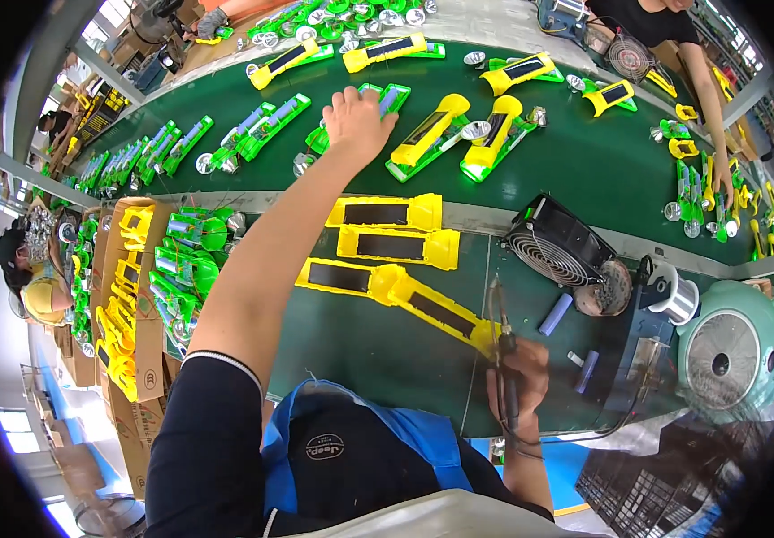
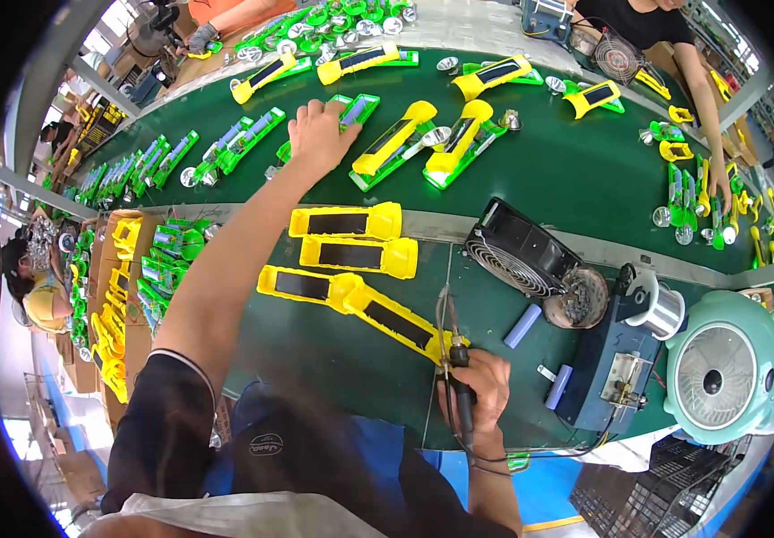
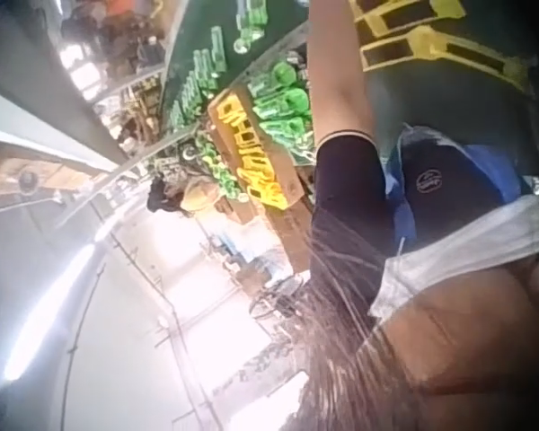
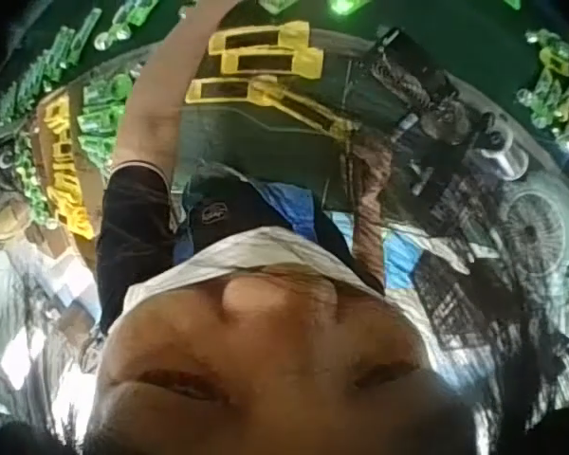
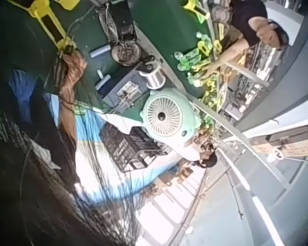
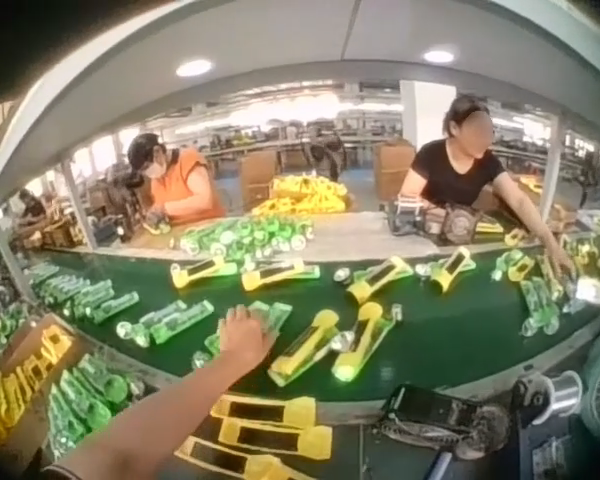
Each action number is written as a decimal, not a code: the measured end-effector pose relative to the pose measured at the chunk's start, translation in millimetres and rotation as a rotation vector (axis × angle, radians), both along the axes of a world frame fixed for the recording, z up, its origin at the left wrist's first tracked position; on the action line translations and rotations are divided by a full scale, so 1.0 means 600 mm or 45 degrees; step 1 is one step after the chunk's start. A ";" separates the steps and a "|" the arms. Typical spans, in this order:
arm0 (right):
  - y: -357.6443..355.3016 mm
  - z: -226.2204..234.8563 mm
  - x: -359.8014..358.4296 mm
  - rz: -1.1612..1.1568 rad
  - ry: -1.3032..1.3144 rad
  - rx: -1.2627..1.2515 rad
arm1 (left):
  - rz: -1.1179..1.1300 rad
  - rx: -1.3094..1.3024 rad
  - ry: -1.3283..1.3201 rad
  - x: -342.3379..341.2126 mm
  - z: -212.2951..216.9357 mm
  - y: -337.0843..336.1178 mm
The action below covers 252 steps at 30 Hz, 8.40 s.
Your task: Soldering components and wires onto internal circuit boards for the assembly of solar-powered LED flashlights.
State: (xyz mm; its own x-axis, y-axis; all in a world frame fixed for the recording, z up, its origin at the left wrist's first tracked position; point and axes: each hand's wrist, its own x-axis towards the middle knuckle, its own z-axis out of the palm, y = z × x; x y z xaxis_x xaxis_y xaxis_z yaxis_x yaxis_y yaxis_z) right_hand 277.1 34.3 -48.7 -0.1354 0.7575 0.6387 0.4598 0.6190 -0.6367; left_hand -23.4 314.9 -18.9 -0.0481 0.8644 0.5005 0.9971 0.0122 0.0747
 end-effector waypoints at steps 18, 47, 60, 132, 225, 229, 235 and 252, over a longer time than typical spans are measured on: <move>-0.046 -0.087 0.020 0.032 0.111 -0.041 | -0.531 -0.818 -0.768 -0.078 0.176 -0.474; -0.130 0.008 -0.041 0.183 0.992 -0.861 | -0.789 -0.618 -1.239 0.029 0.013 -0.519; -0.128 0.003 -0.061 0.205 0.548 -0.768 | -0.772 -0.561 -0.511 0.039 0.034 -0.542; -0.027 0.032 -0.057 0.186 0.772 -1.249 | -1.013 -0.555 -0.230 0.003 0.009 -0.431; -0.036 -0.016 -0.111 0.071 0.851 -0.690 | -0.878 -0.314 -0.573 0.083 0.022 -0.534; -0.050 -0.016 -0.114 0.234 0.998 -0.707 | -0.797 -0.266 -0.304 0.092 0.004 -0.524; -0.052 0.000 -0.032 0.190 1.259 -0.823 | -0.777 -0.283 -0.099 0.102 0.000 -0.513; 0.018 0.034 0.036 0.317 0.606 -1.321 | -0.651 -0.677 0.012 0.123 0.026 -0.476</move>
